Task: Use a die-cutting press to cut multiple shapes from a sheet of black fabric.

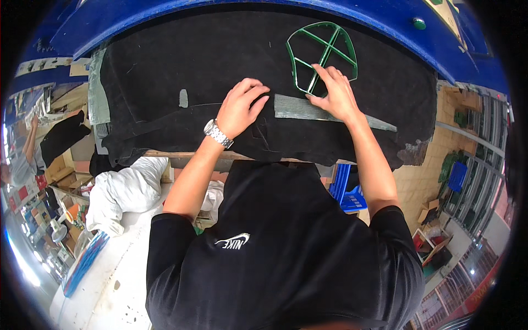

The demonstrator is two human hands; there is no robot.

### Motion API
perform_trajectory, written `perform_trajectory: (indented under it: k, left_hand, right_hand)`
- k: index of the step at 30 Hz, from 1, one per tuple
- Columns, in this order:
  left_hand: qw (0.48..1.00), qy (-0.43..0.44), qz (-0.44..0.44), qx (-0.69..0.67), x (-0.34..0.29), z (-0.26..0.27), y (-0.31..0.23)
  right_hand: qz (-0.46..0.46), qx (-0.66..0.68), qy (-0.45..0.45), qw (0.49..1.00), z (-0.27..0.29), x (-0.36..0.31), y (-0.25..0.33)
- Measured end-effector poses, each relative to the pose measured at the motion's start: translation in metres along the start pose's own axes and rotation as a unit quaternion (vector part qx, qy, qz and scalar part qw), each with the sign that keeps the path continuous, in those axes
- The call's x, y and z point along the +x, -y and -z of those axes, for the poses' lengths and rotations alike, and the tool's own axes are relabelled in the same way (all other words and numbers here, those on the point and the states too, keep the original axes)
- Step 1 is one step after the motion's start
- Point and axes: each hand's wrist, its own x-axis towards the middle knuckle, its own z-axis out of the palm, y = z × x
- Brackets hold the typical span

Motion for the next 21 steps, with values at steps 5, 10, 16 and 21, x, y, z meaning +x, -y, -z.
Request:
perform_trajectory:
  k: [5,10,16,21]
  left_hand:
    - [1.000,0.010,-0.024,0.016,0.021,-0.011,0.010]
    - [0.999,0.023,0.006,0.027,0.039,-0.030,0.019]
    - [0.993,-0.043,0.028,0.106,0.074,-0.067,0.041]
    - [0.980,-0.023,0.049,0.189,0.079,-0.075,0.059]
  right_hand:
    - [0.012,-0.030,0.007,0.999,-0.011,0.010,-0.011]
    - [0.048,-0.039,0.026,0.998,0.000,0.006,-0.031]
    - [0.077,-0.100,-0.027,0.992,-0.009,-0.011,-0.039]
    - [-0.085,0.022,-0.172,0.981,-0.038,-0.036,-0.057]
